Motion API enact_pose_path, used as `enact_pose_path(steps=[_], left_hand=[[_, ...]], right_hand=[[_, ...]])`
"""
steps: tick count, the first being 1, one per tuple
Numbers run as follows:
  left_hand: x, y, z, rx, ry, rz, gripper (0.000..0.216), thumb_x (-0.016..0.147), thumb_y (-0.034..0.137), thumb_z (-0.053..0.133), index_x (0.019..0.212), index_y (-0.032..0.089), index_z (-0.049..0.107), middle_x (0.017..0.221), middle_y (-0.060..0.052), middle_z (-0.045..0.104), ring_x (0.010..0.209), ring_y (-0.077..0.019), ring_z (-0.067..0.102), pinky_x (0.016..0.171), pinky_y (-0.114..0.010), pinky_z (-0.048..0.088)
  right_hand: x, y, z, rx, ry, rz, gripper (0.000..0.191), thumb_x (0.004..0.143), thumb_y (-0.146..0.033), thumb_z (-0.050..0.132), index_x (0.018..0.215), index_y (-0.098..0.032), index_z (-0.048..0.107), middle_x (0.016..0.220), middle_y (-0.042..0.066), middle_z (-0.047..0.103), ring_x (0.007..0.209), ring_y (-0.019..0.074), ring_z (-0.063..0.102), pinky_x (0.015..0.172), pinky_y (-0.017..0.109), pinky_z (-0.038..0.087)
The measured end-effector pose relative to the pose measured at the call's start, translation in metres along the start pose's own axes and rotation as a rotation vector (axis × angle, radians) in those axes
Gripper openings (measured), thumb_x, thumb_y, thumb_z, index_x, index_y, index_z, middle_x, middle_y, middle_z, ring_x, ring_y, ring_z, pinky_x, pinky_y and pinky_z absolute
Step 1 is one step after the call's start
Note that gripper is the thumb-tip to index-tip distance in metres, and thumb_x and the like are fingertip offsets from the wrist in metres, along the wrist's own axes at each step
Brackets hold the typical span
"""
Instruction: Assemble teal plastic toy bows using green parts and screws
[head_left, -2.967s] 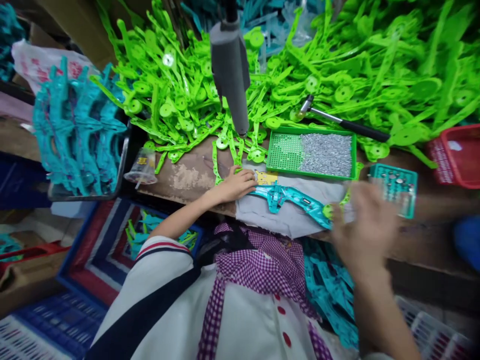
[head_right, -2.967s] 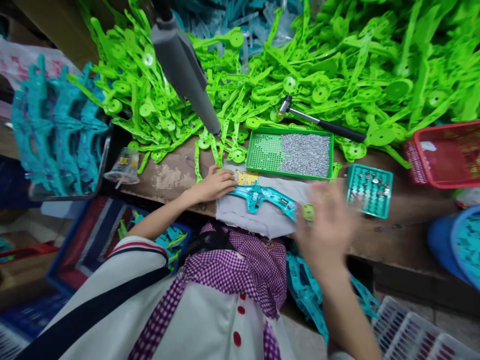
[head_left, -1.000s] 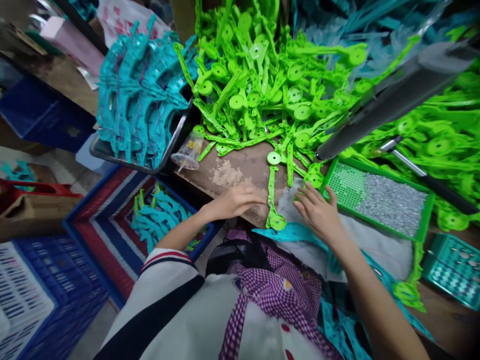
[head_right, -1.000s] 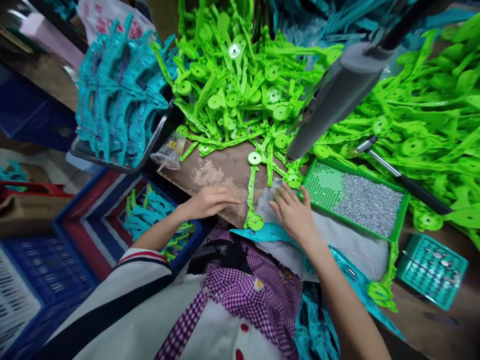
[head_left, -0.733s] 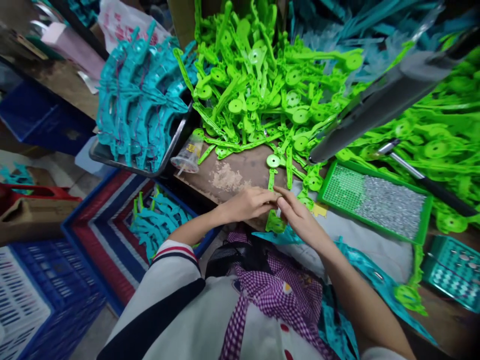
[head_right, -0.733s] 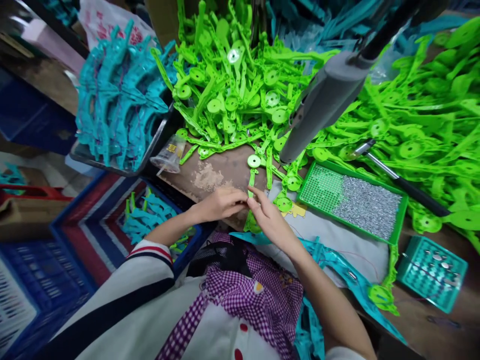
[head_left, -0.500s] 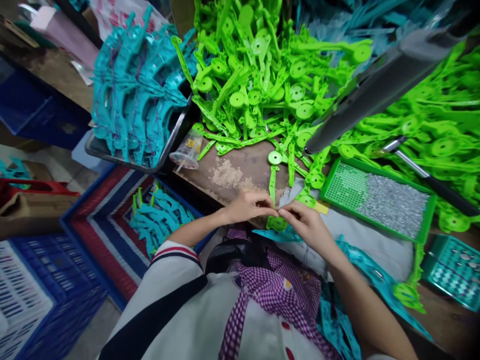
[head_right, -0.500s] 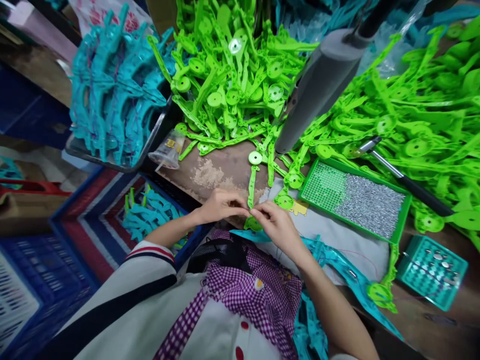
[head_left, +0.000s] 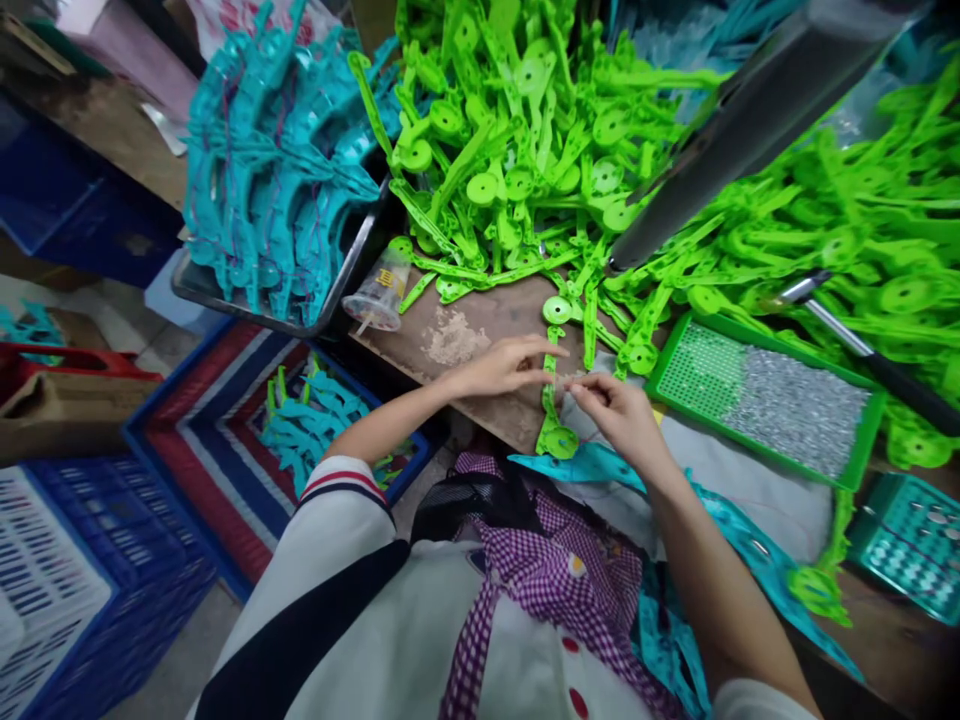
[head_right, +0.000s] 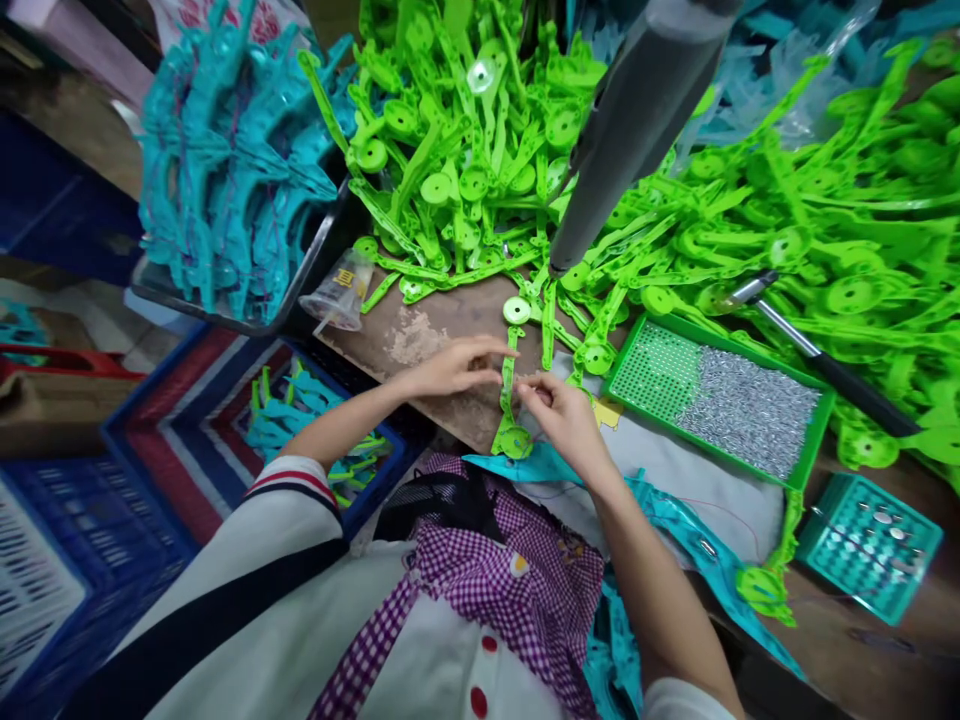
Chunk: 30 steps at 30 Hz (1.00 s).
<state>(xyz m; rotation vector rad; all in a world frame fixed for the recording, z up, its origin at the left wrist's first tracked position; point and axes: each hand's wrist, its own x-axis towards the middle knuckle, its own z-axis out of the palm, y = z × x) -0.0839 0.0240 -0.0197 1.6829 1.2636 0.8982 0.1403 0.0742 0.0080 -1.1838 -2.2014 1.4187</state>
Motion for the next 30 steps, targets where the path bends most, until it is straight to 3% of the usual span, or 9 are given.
enact_pose_path(steps=[2,4,7,11,17,25,30], left_hand=[[0.015,-0.016,-0.009,0.239,-0.023,0.125,0.032,0.099,0.026,0.058,0.130,0.021,0.067,0.142,-0.015,0.061,0.124,-0.0239,0.060,0.103,-0.042,0.046],[0.026,-0.030,-0.014,0.429,-0.089,0.141,0.034,0.100,0.018,0.052,0.130,0.023,0.067,0.147,-0.013,0.058,0.130,-0.0269,0.055,0.106,-0.047,0.041],[0.029,-0.041,-0.015,0.556,-0.140,0.121,0.035,0.101,0.020,0.050,0.130,0.025,0.067,0.146,-0.010,0.061,0.130,-0.0283,0.053,0.104,-0.048,0.036],[0.025,-0.044,-0.013,0.540,-0.115,0.121,0.033,0.102,0.027,0.050,0.129,0.027,0.069,0.144,-0.009,0.062,0.128,-0.0276,0.051,0.099,-0.045,0.034],[0.027,-0.046,-0.015,0.515,-0.127,0.139,0.032,0.102,0.030,0.050,0.128,0.029,0.069,0.145,-0.006,0.062,0.128,-0.0265,0.051,0.099,-0.043,0.031],[0.028,-0.043,-0.017,0.512,-0.135,0.145,0.033,0.102,0.030,0.050,0.128,0.030,0.069,0.144,-0.007,0.062,0.129,-0.0274,0.050,0.102,-0.045,0.030],[0.028,-0.039,-0.017,0.483,-0.149,0.121,0.032,0.097,0.036,0.057,0.126,0.030,0.071,0.144,-0.007,0.061,0.129,-0.0294,0.049,0.104,-0.046,0.029]], right_hand=[[0.014,0.004,-0.001,-0.066,0.060,0.006,0.035,0.086,-0.048,0.059,0.092,-0.016,0.073,0.073,0.004,0.067,0.064,0.0164,0.055,0.063,0.029,0.040],[0.027,0.008,0.002,-0.163,0.088,0.034,0.029,0.084,-0.042,0.060,0.088,-0.016,0.074,0.074,0.005,0.070,0.067,0.0181,0.059,0.067,0.030,0.042],[0.039,0.012,0.008,-0.202,0.082,0.076,0.028,0.083,-0.041,0.061,0.087,-0.016,0.074,0.079,0.007,0.074,0.072,0.0202,0.064,0.070,0.031,0.044],[0.047,0.010,0.017,-0.211,0.073,0.098,0.029,0.083,-0.042,0.063,0.089,-0.017,0.076,0.083,0.008,0.076,0.075,0.0212,0.068,0.070,0.030,0.044],[0.055,0.005,0.020,-0.428,0.079,0.154,0.026,0.082,-0.040,0.062,0.084,-0.019,0.077,0.080,0.008,0.077,0.077,0.0240,0.069,0.068,0.031,0.042],[0.072,-0.003,0.010,-0.496,-0.137,0.185,0.016,0.078,-0.029,0.063,0.075,-0.019,0.075,0.065,0.004,0.070,0.068,0.0200,0.064,0.063,0.029,0.038],[0.075,-0.005,0.013,-0.640,-0.101,0.181,0.016,0.078,-0.032,0.065,0.078,-0.021,0.076,0.075,0.006,0.074,0.079,0.0241,0.068,0.066,0.030,0.040]])
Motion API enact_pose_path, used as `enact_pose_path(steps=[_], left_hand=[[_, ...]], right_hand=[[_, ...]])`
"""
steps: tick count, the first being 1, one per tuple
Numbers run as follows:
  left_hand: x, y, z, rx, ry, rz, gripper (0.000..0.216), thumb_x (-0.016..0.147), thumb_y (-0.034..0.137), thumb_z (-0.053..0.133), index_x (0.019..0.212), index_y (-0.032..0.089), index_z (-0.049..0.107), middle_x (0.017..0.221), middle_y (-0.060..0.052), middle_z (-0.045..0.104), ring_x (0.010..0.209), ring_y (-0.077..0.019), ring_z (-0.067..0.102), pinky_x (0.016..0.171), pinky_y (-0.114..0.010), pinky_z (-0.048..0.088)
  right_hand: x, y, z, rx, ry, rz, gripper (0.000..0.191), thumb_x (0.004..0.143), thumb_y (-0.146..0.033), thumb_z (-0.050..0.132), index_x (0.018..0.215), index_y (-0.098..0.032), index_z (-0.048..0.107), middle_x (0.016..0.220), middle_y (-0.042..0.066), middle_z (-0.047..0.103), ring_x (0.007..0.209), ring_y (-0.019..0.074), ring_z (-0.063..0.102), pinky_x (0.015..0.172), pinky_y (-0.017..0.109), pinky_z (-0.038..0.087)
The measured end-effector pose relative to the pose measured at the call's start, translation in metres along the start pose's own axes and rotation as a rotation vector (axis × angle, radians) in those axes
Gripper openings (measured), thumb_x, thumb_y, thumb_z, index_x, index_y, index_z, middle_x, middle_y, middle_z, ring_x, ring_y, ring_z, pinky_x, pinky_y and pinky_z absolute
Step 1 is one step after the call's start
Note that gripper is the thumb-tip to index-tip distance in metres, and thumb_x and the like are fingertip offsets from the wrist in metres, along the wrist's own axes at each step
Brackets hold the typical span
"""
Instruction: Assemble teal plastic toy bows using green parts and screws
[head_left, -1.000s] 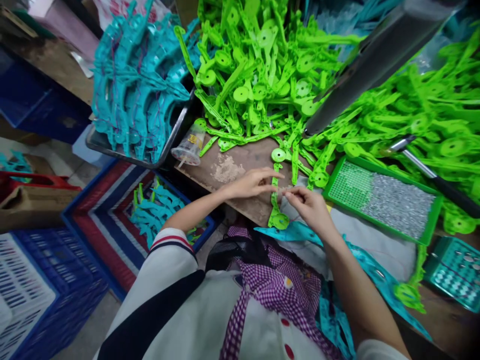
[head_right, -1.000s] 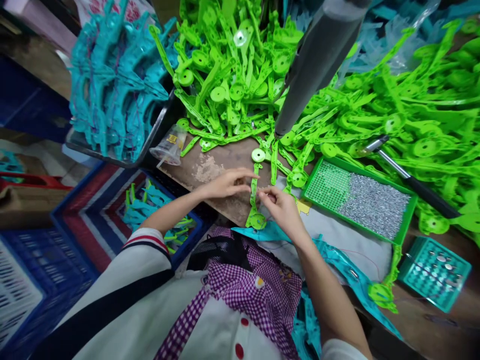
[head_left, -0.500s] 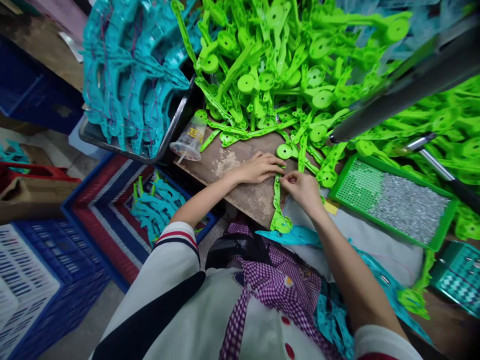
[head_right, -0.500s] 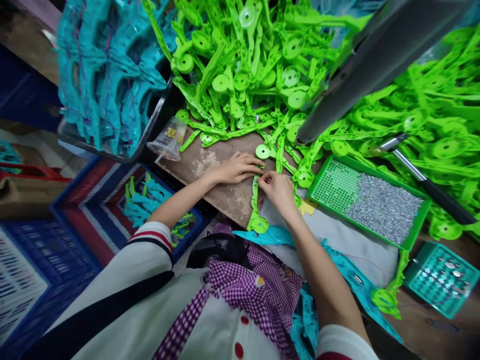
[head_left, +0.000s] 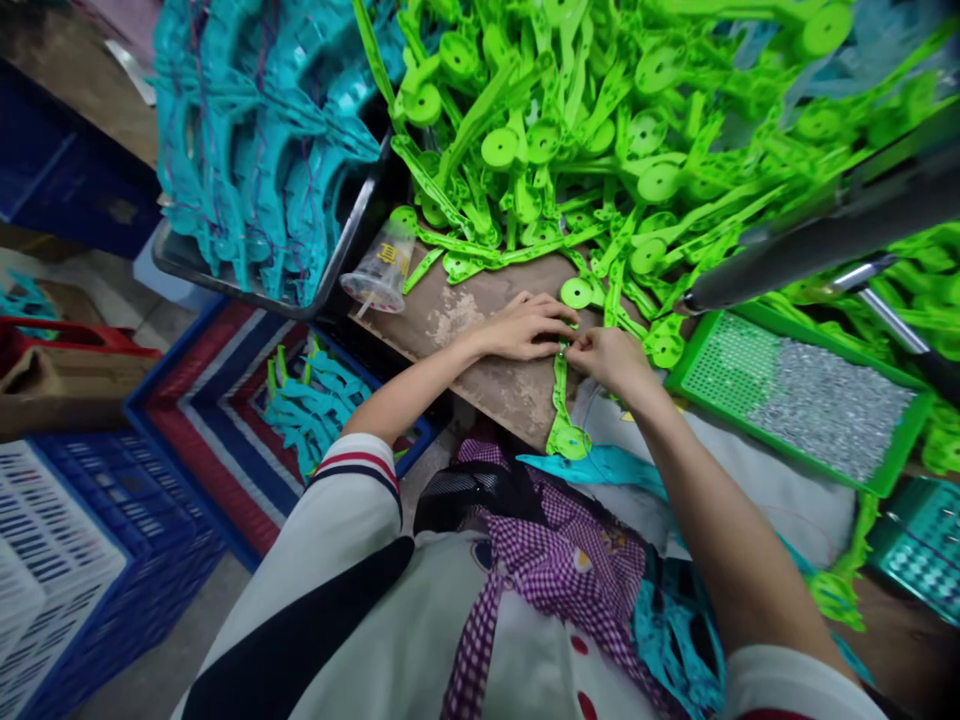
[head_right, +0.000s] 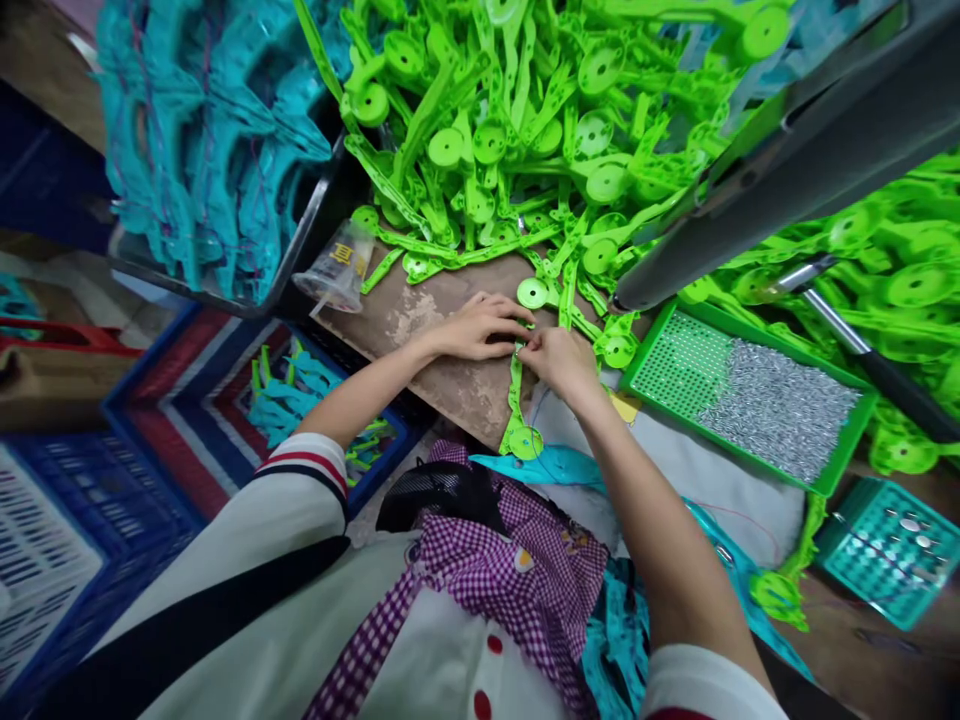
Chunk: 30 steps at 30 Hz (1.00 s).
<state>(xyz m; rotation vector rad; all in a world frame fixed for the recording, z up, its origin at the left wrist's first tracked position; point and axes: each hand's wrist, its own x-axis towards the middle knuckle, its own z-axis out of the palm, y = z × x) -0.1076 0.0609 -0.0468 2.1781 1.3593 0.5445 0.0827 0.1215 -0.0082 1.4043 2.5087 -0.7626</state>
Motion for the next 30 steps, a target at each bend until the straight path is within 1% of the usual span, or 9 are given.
enact_pose_path(steps=[6,11,13,16,19,21,24,27,30], left_hand=[[0.006,0.004,-0.002,-0.057,-0.019,-0.075,0.032,0.091,0.049,0.067,0.114,0.028,0.073,0.141,-0.006,0.061,0.127,-0.0307,0.048,0.101,-0.046,0.029],[0.016,0.002,-0.002,-0.096,-0.053,-0.151,0.027,0.083,0.042,0.074,0.106,0.026,0.075,0.137,-0.006,0.060,0.125,-0.0321,0.047,0.102,-0.048,0.028],[0.021,0.002,-0.001,-0.101,-0.068,-0.176,0.026,0.080,0.038,0.077,0.102,0.025,0.076,0.135,-0.006,0.060,0.124,-0.0331,0.046,0.102,-0.049,0.028],[0.028,0.004,-0.001,-0.105,-0.087,-0.214,0.025,0.076,0.034,0.079,0.099,0.025,0.076,0.133,-0.006,0.058,0.125,-0.0350,0.046,0.103,-0.052,0.027],[0.029,0.008,-0.002,-0.113,-0.105,-0.249,0.025,0.074,0.032,0.081,0.098,0.024,0.076,0.132,-0.006,0.057,0.125,-0.0355,0.046,0.105,-0.053,0.026],[0.028,0.010,-0.003,-0.124,-0.100,-0.247,0.025,0.075,0.033,0.081,0.098,0.025,0.077,0.132,-0.006,0.057,0.126,-0.0354,0.046,0.106,-0.053,0.025],[0.026,0.010,-0.004,-0.133,-0.084,-0.233,0.024,0.078,0.038,0.079,0.100,0.027,0.077,0.131,-0.005,0.057,0.127,-0.0348,0.045,0.106,-0.052,0.025],[0.026,0.011,-0.008,-0.126,-0.112,-0.245,0.026,0.077,0.039,0.079,0.101,0.028,0.078,0.131,-0.005,0.058,0.126,-0.0337,0.046,0.105,-0.050,0.027],[0.027,0.013,-0.013,-0.116,-0.142,-0.233,0.027,0.074,0.037,0.080,0.100,0.028,0.079,0.131,-0.004,0.058,0.126,-0.0332,0.046,0.104,-0.048,0.028]], right_hand=[[-0.017,-0.003,0.009,0.038,0.048,0.091,0.024,0.087,-0.041,0.061,0.088,-0.022,0.075,0.091,0.011,0.076,0.088,0.0277,0.070,0.070,0.032,0.044],[-0.030,-0.002,0.017,0.199,0.096,0.187,0.029,0.092,-0.042,0.054,0.097,-0.021,0.074,0.095,0.010,0.077,0.087,0.0265,0.069,0.070,0.032,0.044],[-0.027,-0.001,0.013,0.225,0.116,0.199,0.027,0.090,-0.041,0.056,0.092,-0.021,0.074,0.092,0.010,0.077,0.084,0.0251,0.068,0.068,0.031,0.042],[-0.020,0.000,-0.001,0.171,0.061,0.228,0.024,0.086,-0.040,0.060,0.086,-0.021,0.075,0.086,0.009,0.075,0.078,0.0238,0.065,0.066,0.031,0.039],[-0.027,-0.001,-0.007,0.161,0.042,0.231,0.025,0.087,-0.040,0.060,0.087,-0.020,0.076,0.083,0.008,0.074,0.076,0.0237,0.065,0.065,0.031,0.037],[-0.041,-0.004,0.000,0.177,0.111,0.206,0.028,0.090,-0.041,0.059,0.091,-0.020,0.076,0.087,0.009,0.075,0.079,0.0245,0.066,0.065,0.031,0.037],[-0.063,-0.016,0.023,0.156,0.205,0.120,0.030,0.097,-0.039,0.053,0.102,-0.020,0.074,0.096,0.010,0.077,0.085,0.0251,0.067,0.067,0.031,0.038],[-0.076,-0.033,0.043,0.006,0.210,0.068,0.030,0.102,-0.032,0.044,0.110,-0.019,0.070,0.106,0.011,0.075,0.085,0.0233,0.066,0.066,0.030,0.036],[-0.080,-0.040,0.049,-0.164,0.173,0.039,0.035,0.104,-0.027,0.036,0.116,-0.018,0.068,0.111,0.014,0.072,0.083,0.0217,0.066,0.064,0.030,0.035]])
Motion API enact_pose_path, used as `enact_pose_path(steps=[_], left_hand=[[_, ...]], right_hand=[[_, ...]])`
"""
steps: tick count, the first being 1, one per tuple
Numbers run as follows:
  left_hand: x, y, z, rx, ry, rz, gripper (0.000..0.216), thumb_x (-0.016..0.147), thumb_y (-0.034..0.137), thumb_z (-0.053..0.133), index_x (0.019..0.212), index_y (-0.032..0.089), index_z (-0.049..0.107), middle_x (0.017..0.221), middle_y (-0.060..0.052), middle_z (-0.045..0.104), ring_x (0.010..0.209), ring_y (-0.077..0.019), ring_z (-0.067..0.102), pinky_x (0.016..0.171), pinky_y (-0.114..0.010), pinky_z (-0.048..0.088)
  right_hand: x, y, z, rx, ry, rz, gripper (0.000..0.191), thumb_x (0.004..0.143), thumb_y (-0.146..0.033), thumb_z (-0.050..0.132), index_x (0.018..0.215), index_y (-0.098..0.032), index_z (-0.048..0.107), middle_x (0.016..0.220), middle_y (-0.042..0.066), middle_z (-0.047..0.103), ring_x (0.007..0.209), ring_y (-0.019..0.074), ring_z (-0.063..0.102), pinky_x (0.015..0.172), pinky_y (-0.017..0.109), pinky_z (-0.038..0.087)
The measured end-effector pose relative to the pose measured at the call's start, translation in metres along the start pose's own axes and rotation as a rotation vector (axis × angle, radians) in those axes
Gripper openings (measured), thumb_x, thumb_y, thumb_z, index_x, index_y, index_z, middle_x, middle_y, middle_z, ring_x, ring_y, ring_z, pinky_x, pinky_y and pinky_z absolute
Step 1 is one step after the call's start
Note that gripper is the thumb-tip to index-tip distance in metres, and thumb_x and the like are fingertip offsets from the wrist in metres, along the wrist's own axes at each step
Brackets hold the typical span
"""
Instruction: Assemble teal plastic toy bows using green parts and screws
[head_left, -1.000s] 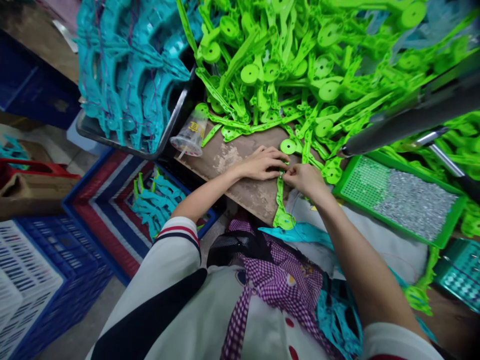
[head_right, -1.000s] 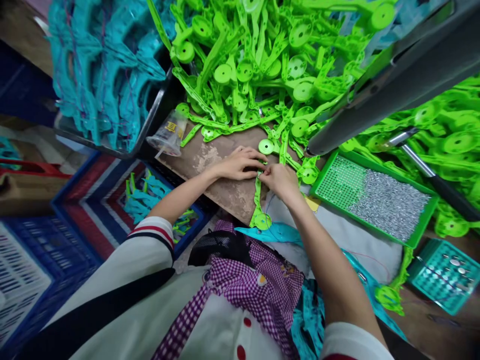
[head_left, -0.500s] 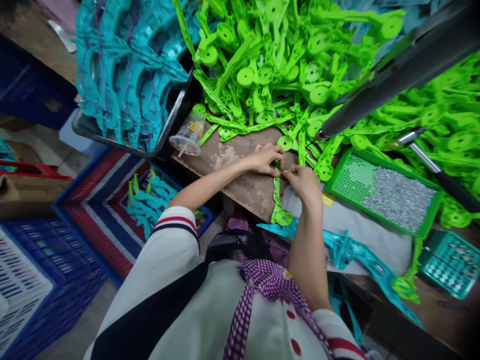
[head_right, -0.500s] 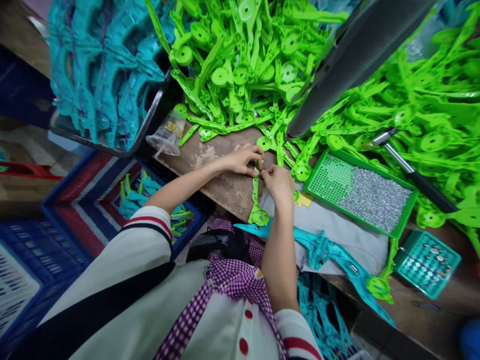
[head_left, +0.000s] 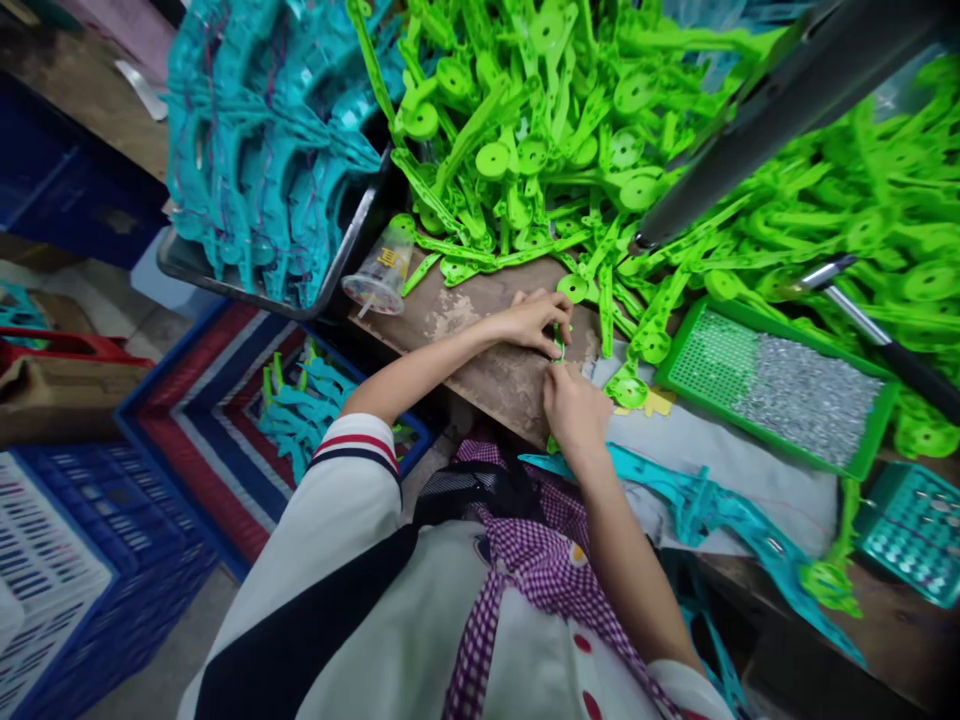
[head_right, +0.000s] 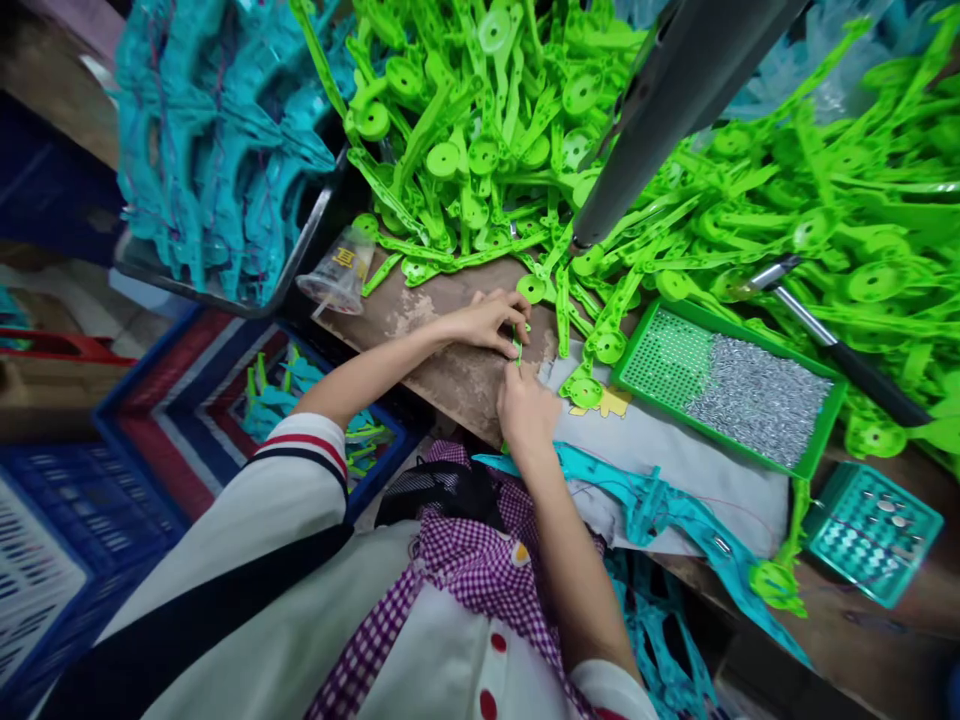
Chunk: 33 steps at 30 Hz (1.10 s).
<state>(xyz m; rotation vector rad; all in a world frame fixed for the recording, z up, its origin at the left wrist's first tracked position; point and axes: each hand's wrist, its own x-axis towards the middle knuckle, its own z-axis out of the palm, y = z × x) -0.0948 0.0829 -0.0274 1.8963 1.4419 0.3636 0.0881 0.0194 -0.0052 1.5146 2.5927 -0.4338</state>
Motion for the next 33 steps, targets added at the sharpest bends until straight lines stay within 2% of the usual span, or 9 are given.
enact_pose_path(steps=[3,6,10,15,19,23,26,30,33], left_hand=[[-0.001,0.002,-0.001,0.001,0.001,0.005,0.028,0.073,0.039,0.080,0.099,0.028,0.079,0.131,-0.004,0.058,0.126,-0.0336,0.047,0.104,-0.048,0.028],[-0.003,0.001,0.001,-0.008,0.025,0.017,0.028,0.073,0.039,0.079,0.099,0.028,0.078,0.133,-0.004,0.058,0.127,-0.0341,0.047,0.105,-0.049,0.028],[-0.004,-0.003,0.005,-0.018,0.029,0.085,0.026,0.075,0.035,0.077,0.100,0.027,0.078,0.136,-0.005,0.059,0.129,-0.0338,0.047,0.106,-0.050,0.026],[-0.004,-0.007,0.007,-0.020,0.031,0.105,0.026,0.077,0.038,0.077,0.101,0.027,0.077,0.137,-0.005,0.060,0.130,-0.0351,0.046,0.106,-0.051,0.026],[-0.004,-0.007,0.009,-0.027,0.052,0.099,0.027,0.078,0.039,0.077,0.101,0.028,0.078,0.136,-0.005,0.061,0.128,-0.0343,0.047,0.106,-0.052,0.025],[-0.005,-0.006,0.010,-0.036,0.056,0.108,0.026,0.078,0.040,0.076,0.101,0.028,0.078,0.136,-0.004,0.061,0.127,-0.0330,0.047,0.106,-0.052,0.024],[-0.005,-0.007,0.010,-0.047,0.063,0.116,0.026,0.078,0.040,0.075,0.101,0.028,0.078,0.136,-0.003,0.061,0.127,-0.0328,0.048,0.106,-0.051,0.024],[-0.003,-0.009,0.011,-0.049,0.067,0.116,0.027,0.077,0.041,0.075,0.101,0.029,0.078,0.136,-0.003,0.060,0.127,-0.0338,0.047,0.106,-0.051,0.024],[-0.001,-0.011,0.012,-0.048,0.062,0.115,0.026,0.078,0.042,0.075,0.101,0.029,0.078,0.136,-0.003,0.060,0.128,-0.0344,0.047,0.106,-0.052,0.024]], right_hand=[[-0.003,0.011,-0.002,0.014,-0.014,-0.090,0.037,0.103,-0.025,0.035,0.120,-0.017,0.067,0.109,0.015,0.069,0.083,0.0231,0.065,0.066,0.032,0.040],[-0.008,0.036,0.002,0.245,0.092,-0.158,0.038,0.099,-0.028,0.041,0.127,-0.019,0.065,0.116,0.015,0.064,0.092,0.0248,0.064,0.076,0.036,0.048],[-0.010,0.065,0.011,0.439,0.226,-0.079,0.045,0.093,-0.039,0.051,0.130,-0.015,0.060,0.121,0.018,0.060,0.089,0.0237,0.063,0.080,0.040,0.052],[-0.001,0.078,0.006,0.396,0.076,0.115,0.033,0.084,-0.053,0.062,0.082,-0.020,0.065,0.077,0.007,0.067,0.076,0.0243,0.063,0.077,0.040,0.048],[0.002,0.074,-0.001,0.823,0.090,0.163,0.040,0.071,-0.057,0.073,0.086,-0.021,0.062,0.077,0.005,0.069,0.070,0.0213,0.064,0.072,0.039,0.051],[-0.003,0.065,-0.006,1.219,-0.171,0.141,0.050,0.064,-0.057,0.081,0.094,-0.019,0.066,0.076,0.002,0.068,0.056,0.0131,0.056,0.056,0.029,0.046],[-0.006,0.067,-0.009,1.141,-0.278,0.106,0.047,0.069,-0.056,0.079,0.095,-0.017,0.072,0.080,0.004,0.071,0.056,0.0104,0.053,0.054,0.026,0.041],[-0.007,0.076,-0.007,1.006,-0.202,0.074,0.047,0.069,-0.057,0.078,0.094,-0.017,0.072,0.083,0.007,0.075,0.072,0.0177,0.065,0.064,0.029,0.050],[-0.008,0.078,-0.005,0.837,-0.171,0.067,0.044,0.070,-0.058,0.073,0.089,-0.017,0.071,0.075,0.007,0.073,0.067,0.0192,0.064,0.061,0.030,0.048]])
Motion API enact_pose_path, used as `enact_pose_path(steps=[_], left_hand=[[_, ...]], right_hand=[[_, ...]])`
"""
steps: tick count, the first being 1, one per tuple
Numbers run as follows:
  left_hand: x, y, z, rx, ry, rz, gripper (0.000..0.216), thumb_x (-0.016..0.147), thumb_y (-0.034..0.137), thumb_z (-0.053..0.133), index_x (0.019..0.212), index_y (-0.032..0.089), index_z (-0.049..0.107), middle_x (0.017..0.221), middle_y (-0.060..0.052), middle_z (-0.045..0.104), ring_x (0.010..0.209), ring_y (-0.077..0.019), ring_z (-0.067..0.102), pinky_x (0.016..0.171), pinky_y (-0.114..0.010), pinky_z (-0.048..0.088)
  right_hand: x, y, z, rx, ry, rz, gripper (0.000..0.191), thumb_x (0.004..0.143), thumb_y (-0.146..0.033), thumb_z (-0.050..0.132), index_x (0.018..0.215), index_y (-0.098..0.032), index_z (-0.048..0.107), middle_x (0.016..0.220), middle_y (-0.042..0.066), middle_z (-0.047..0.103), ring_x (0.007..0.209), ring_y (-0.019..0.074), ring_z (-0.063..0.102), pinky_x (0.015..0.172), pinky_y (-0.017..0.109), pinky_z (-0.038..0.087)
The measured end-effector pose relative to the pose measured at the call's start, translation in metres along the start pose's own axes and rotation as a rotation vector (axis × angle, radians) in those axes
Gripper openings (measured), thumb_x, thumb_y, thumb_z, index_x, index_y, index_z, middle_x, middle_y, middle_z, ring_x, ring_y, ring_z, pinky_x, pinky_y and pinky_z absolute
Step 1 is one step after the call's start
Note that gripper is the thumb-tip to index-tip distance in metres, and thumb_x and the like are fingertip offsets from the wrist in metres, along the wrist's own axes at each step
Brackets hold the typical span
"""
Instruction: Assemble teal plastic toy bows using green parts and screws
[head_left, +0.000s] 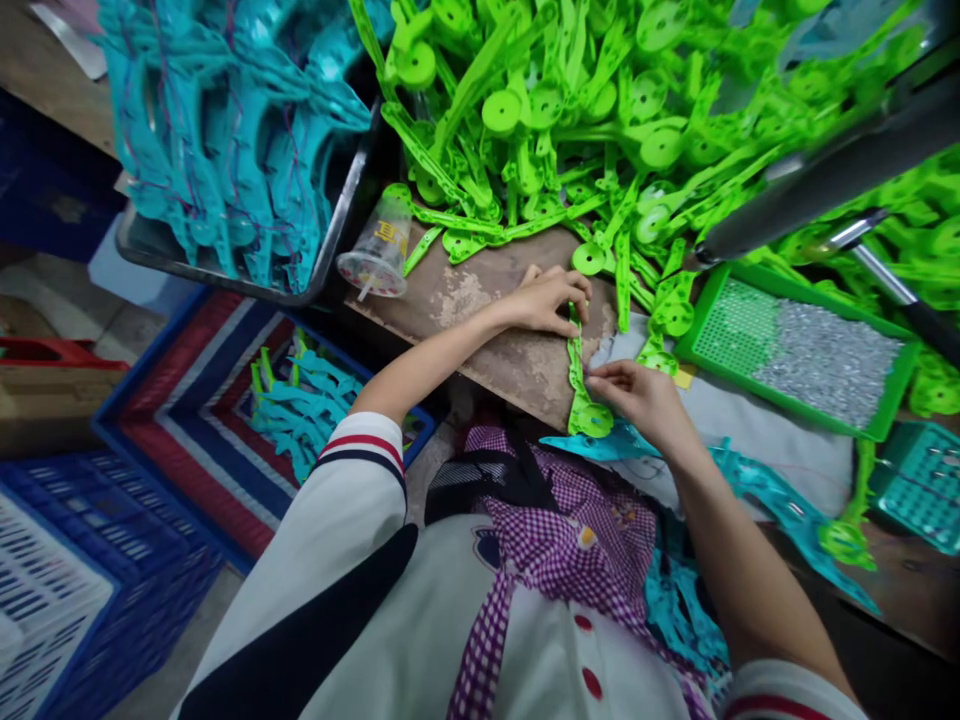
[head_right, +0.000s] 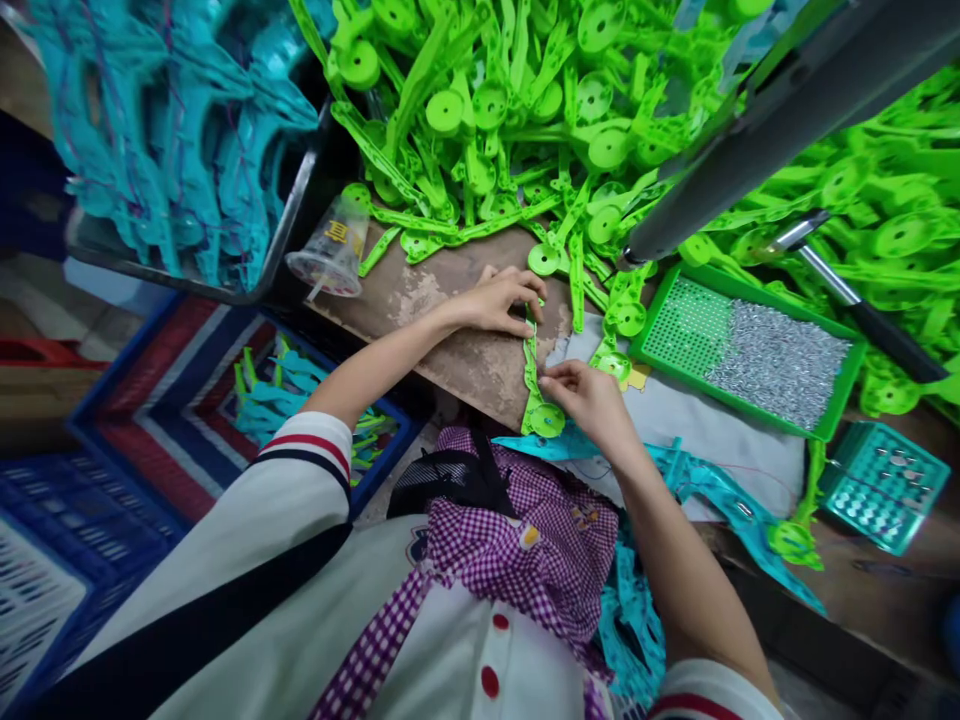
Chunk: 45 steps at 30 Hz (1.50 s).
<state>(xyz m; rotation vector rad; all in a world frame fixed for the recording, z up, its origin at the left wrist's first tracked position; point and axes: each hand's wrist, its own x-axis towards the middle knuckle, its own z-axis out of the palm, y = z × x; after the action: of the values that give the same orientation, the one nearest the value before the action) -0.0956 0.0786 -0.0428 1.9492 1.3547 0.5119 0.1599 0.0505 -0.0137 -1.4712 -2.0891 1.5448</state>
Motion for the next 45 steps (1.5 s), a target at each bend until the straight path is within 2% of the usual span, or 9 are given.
enact_pose_path(steps=[4,11,19,23,26,30,35,41,45], left_hand=[[0.001,0.000,0.000,-0.003,-0.002,0.003,0.027,0.077,0.041,0.076,0.100,0.029,0.078,0.136,-0.003,0.060,0.129,-0.0354,0.046,0.107,-0.053,0.023],[0.001,0.000,0.000,-0.010,-0.005,-0.011,0.028,0.075,0.041,0.077,0.099,0.027,0.078,0.137,-0.004,0.059,0.131,-0.0377,0.044,0.108,-0.054,0.021],[0.002,0.001,-0.001,-0.007,-0.013,-0.013,0.028,0.075,0.041,0.078,0.099,0.027,0.078,0.138,-0.005,0.058,0.132,-0.0386,0.043,0.109,-0.056,0.021],[0.001,0.003,-0.001,-0.004,-0.009,-0.022,0.027,0.075,0.040,0.078,0.099,0.026,0.078,0.138,-0.005,0.057,0.132,-0.0380,0.043,0.109,-0.055,0.022],[0.002,0.002,0.000,-0.013,-0.009,-0.020,0.029,0.075,0.042,0.078,0.099,0.026,0.078,0.137,-0.005,0.058,0.133,-0.0381,0.043,0.110,-0.055,0.021],[0.003,0.001,0.001,-0.021,-0.003,-0.018,0.029,0.074,0.042,0.079,0.098,0.026,0.078,0.136,-0.005,0.058,0.134,-0.0381,0.042,0.111,-0.054,0.020],[0.001,0.004,0.000,-0.001,0.004,-0.030,0.027,0.075,0.041,0.077,0.099,0.027,0.077,0.136,-0.004,0.059,0.132,-0.0371,0.044,0.109,-0.055,0.022],[0.000,0.003,0.001,-0.014,0.009,-0.021,0.027,0.075,0.040,0.077,0.099,0.027,0.077,0.135,-0.004,0.059,0.132,-0.0376,0.043,0.109,-0.056,0.023],[0.000,0.003,0.001,-0.013,0.007,-0.026,0.028,0.076,0.042,0.077,0.100,0.026,0.077,0.135,-0.005,0.059,0.132,-0.0375,0.043,0.109,-0.055,0.024]], right_hand=[[-0.001,-0.006,0.000,-0.225,0.024,-0.072,0.046,0.078,-0.064,0.064,0.078,-0.018,0.070,0.068,0.006,0.069,0.059,0.0164,0.058,0.057,0.029,0.041],[0.015,-0.015,-0.002,-0.281,-0.144,-0.043,0.065,0.072,-0.084,0.058,0.067,-0.019,0.064,0.054,0.000,0.055,0.050,0.0116,0.043,0.050,0.028,0.031],[0.046,-0.021,-0.012,-0.524,-0.339,-0.095,0.037,0.080,-0.052,0.067,0.061,-0.020,0.061,0.052,-0.003,0.052,0.053,0.0111,0.043,0.056,0.029,0.029],[0.062,-0.023,-0.015,-0.591,-0.469,-0.101,0.037,0.078,-0.051,0.069,0.056,-0.021,0.060,0.049,-0.004,0.047,0.054,0.0112,0.041,0.057,0.029,0.029],[0.067,-0.021,-0.014,-0.635,-0.488,-0.074,0.039,0.078,-0.052,0.070,0.056,-0.021,0.061,0.049,-0.004,0.047,0.053,0.0112,0.041,0.057,0.030,0.029],[0.069,-0.020,-0.010,-0.668,-0.460,-0.027,0.040,0.078,-0.053,0.071,0.056,-0.022,0.060,0.049,-0.003,0.049,0.052,0.0119,0.042,0.055,0.031,0.028],[0.050,-0.020,-0.008,-0.459,-0.382,-0.050,0.037,0.077,-0.054,0.069,0.063,-0.022,0.058,0.056,-0.001,0.057,0.056,0.0135,0.049,0.056,0.029,0.034],[-0.014,-0.011,0.006,-0.453,0.039,-0.094,0.028,0.091,-0.046,0.057,0.091,-0.020,0.069,0.081,0.006,0.073,0.073,0.0208,0.064,0.065,0.031,0.038],[-0.026,-0.019,0.024,-0.578,0.213,-0.053,0.031,0.096,-0.048,0.055,0.105,-0.022,0.069,0.089,0.007,0.074,0.078,0.0224,0.065,0.064,0.031,0.032]])
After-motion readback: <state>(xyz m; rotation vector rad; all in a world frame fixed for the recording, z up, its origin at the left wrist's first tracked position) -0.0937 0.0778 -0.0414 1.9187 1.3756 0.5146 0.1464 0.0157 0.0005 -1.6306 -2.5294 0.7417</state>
